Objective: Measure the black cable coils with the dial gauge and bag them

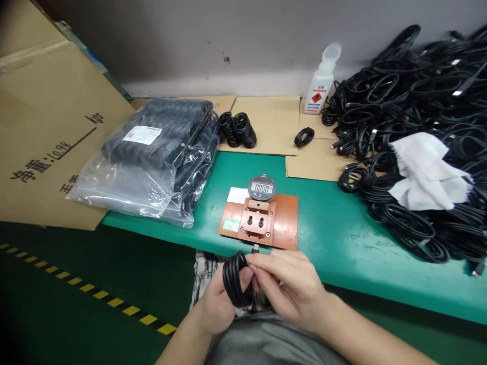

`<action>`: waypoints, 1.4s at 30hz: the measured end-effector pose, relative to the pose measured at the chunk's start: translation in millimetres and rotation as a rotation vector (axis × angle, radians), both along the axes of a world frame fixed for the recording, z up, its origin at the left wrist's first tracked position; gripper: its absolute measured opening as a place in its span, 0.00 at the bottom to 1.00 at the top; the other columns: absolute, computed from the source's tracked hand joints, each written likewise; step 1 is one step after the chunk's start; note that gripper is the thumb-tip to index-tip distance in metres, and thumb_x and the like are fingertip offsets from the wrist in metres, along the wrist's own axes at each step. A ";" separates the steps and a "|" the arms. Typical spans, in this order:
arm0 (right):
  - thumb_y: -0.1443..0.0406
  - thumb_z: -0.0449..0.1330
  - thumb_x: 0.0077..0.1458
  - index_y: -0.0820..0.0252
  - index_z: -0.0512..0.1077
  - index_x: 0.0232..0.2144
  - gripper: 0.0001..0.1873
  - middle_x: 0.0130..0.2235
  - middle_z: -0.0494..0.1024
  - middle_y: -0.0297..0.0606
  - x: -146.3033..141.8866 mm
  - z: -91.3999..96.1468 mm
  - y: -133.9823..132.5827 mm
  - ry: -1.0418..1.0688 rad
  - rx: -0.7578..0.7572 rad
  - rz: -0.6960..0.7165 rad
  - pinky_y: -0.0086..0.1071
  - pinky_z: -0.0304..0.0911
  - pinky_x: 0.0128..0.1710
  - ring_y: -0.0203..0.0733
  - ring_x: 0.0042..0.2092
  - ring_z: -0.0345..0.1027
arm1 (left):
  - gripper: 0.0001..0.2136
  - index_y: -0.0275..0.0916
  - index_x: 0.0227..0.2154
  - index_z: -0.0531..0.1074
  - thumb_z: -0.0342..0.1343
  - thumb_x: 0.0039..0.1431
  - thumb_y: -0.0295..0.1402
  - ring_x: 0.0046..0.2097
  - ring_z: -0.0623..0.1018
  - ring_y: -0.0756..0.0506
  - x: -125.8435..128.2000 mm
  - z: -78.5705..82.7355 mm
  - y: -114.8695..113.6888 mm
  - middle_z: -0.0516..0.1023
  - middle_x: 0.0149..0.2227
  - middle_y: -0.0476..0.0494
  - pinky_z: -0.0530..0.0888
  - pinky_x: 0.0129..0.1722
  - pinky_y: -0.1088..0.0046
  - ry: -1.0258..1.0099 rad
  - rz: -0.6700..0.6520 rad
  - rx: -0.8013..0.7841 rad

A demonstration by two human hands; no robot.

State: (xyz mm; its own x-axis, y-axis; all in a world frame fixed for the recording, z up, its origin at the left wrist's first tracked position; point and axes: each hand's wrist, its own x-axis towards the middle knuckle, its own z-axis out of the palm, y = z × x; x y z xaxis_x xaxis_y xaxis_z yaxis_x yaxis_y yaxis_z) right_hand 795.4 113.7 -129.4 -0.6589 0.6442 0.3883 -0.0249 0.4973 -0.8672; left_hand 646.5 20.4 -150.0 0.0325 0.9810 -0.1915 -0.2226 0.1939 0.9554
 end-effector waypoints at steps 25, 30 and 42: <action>0.79 0.55 0.61 0.63 0.66 0.60 0.26 0.33 0.83 0.37 -5.4 -28.5 27.5 0.062 0.309 0.160 0.35 0.78 0.37 0.43 0.37 0.81 | 0.19 0.37 0.26 0.74 0.50 0.69 0.43 0.31 0.68 0.49 -6.9 -20.2 14.6 0.70 0.27 0.47 0.66 0.35 0.72 -0.073 0.109 0.030; 0.78 0.56 0.61 0.64 0.68 0.57 0.23 0.38 0.85 0.44 -4.8 -26.9 27.6 0.041 0.348 0.122 0.35 0.79 0.36 0.46 0.41 0.82 | 0.20 0.36 0.27 0.73 0.50 0.69 0.45 0.32 0.68 0.49 -6.7 -23.6 14.0 0.70 0.28 0.47 0.65 0.34 0.73 -0.110 0.101 0.001; 0.79 0.56 0.60 0.62 0.68 0.57 0.24 0.34 0.84 0.40 -6.2 -28.2 26.0 0.043 0.332 0.079 0.34 0.78 0.33 0.43 0.32 0.81 | 0.19 0.35 0.27 0.76 0.52 0.68 0.43 0.27 0.64 0.52 -3.9 -25.2 15.6 0.67 0.24 0.49 0.61 0.28 0.73 -0.129 0.150 -0.003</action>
